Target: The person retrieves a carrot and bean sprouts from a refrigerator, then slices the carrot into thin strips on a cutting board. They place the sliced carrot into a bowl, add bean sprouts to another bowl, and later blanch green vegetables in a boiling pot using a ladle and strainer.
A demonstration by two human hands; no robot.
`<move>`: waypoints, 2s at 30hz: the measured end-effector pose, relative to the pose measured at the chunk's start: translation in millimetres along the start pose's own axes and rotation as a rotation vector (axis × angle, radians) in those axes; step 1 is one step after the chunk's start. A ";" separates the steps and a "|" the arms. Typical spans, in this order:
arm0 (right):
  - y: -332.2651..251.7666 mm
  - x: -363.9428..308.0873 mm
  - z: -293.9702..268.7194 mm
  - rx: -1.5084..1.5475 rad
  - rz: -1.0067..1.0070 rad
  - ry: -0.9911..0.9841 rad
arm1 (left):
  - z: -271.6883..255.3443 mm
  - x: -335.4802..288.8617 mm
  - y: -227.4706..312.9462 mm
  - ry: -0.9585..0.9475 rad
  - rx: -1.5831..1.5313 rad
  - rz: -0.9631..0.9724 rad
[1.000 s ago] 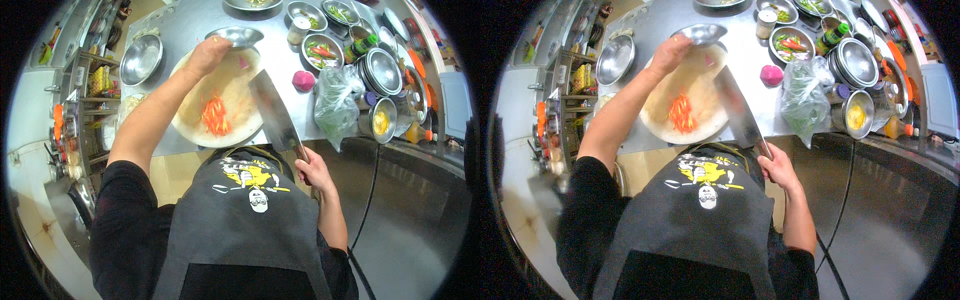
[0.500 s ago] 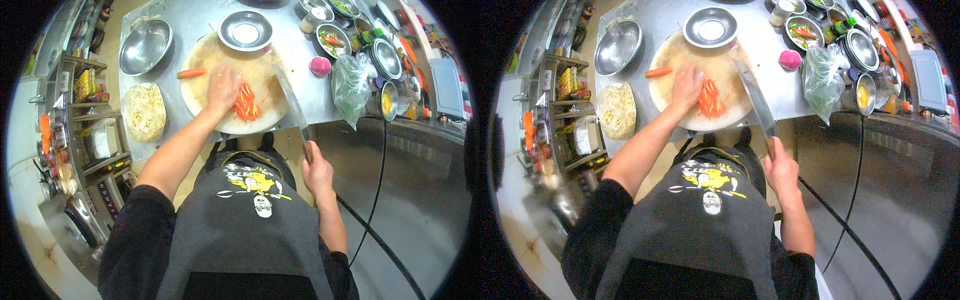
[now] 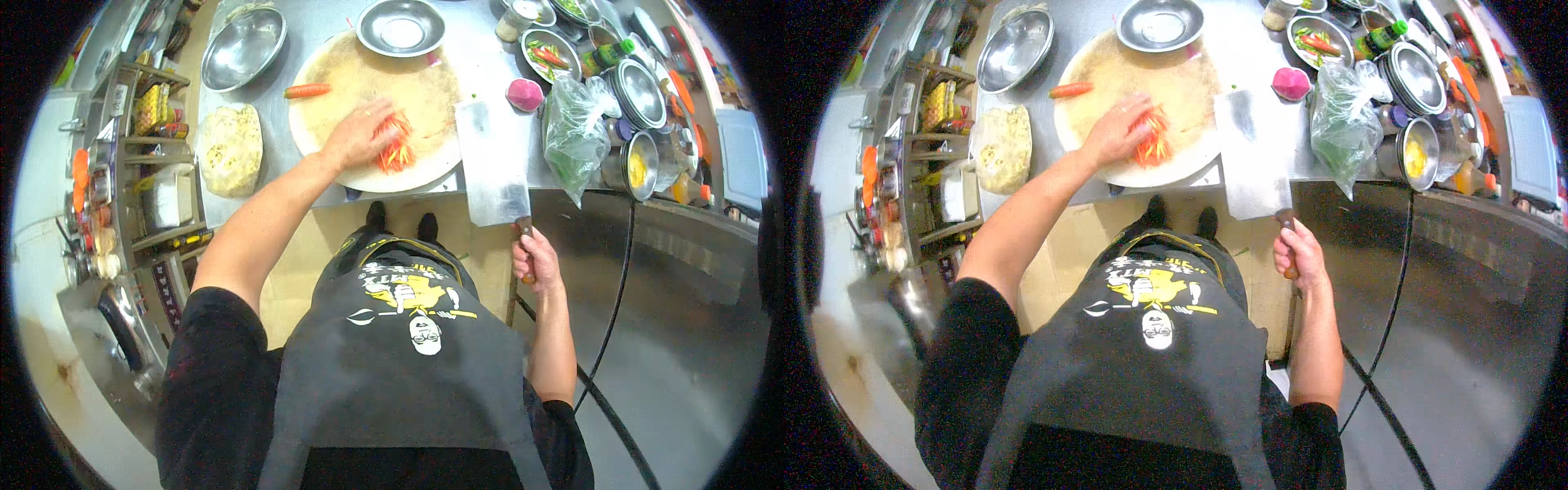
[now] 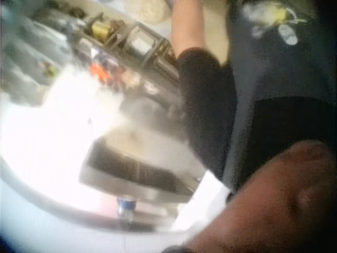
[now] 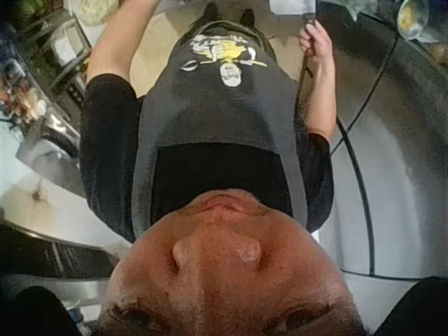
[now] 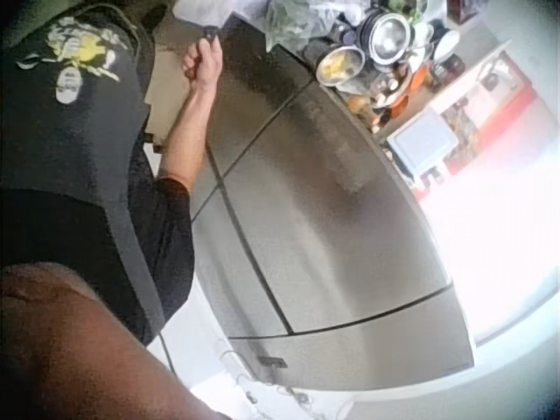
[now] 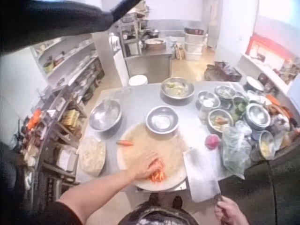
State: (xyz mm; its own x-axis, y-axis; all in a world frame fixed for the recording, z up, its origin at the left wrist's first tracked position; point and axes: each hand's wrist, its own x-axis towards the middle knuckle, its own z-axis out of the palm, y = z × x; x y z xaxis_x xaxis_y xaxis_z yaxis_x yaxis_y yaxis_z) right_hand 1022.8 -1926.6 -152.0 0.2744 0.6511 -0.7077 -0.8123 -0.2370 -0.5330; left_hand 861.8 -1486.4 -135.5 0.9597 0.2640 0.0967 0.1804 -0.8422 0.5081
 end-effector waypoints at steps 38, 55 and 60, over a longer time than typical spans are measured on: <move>-78.1 -28.1 175.9 0.064 -0.015 -0.120 | -56.1 212.0 -21.1 0.314 -0.235 -0.478; 29.4 -14.8 36.3 0.154 0.006 -0.099 | -29.5 88.9 14.7 -0.050 0.295 -0.539; 27.0 -25.0 37.5 -0.014 -0.013 -0.067 | -46.8 83.0 15.4 -0.287 0.255 -0.546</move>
State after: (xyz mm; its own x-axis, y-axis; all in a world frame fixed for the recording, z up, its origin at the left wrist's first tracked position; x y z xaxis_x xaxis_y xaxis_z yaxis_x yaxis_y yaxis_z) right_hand 974.7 -1922.3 -131.3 0.2490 0.7012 -0.6681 -0.8017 -0.2378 -0.5484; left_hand 934.1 -1455.4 -79.5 0.7290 0.5779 -0.3669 0.6682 -0.7172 0.1979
